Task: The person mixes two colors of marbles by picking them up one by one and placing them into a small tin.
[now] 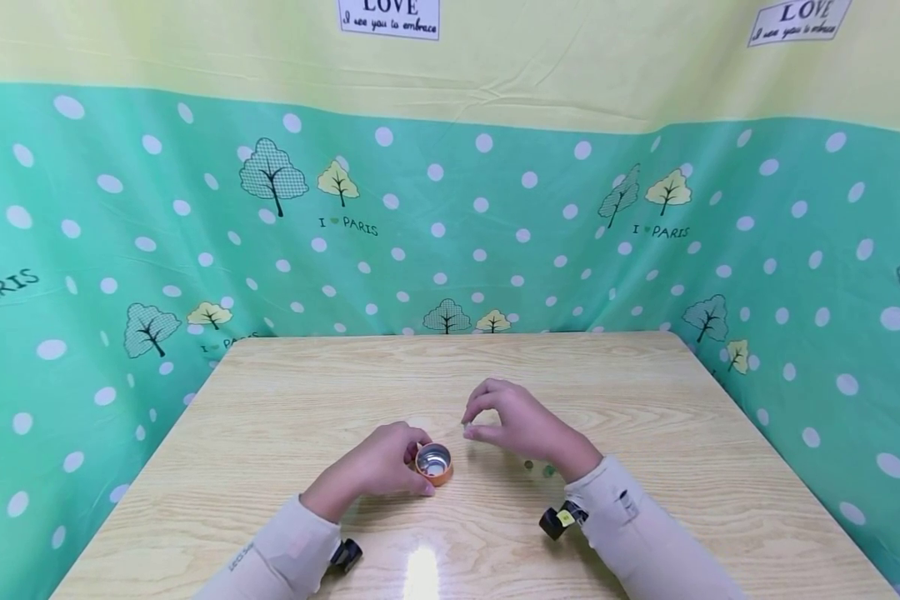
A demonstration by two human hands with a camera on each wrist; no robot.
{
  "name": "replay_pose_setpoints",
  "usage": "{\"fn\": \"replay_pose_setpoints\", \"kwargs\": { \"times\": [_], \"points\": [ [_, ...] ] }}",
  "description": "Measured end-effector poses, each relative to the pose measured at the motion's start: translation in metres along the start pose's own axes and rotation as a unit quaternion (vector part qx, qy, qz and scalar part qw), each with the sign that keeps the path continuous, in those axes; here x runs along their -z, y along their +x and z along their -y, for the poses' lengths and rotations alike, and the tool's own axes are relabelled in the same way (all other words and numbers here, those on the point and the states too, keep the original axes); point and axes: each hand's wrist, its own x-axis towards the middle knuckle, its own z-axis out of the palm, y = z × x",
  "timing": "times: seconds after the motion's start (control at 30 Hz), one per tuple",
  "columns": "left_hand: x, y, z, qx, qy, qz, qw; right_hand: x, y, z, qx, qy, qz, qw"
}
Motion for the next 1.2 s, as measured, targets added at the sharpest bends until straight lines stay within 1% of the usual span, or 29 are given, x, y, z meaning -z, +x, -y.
{"fn": "replay_pose_setpoints", "kwargs": {
  "times": [0.37,0.67,0.9,1.1,1.2],
  "points": [
    [0.001,0.000,0.000,0.001,0.004,0.000,1.0000,-0.008,0.001,0.001,-0.002,-0.006,0.011,0.9999],
    [0.002,0.001,0.000,-0.006,0.009,0.000,0.9999,-0.012,0.000,0.003,0.012,-0.004,0.009,0.9999],
    [0.002,0.001,0.003,-0.006,-0.013,0.007,0.9999,-0.018,0.001,0.005,0.027,-0.010,0.020,0.9994],
    [0.001,0.001,0.004,-0.014,-0.013,0.006,0.9998,-0.021,0.001,0.009,0.030,-0.012,0.027,0.9991],
    [0.001,0.001,0.003,-0.011,-0.015,0.007,0.9998,-0.022,0.001,0.010,0.033,-0.014,0.030,0.9989]
  ]
}}
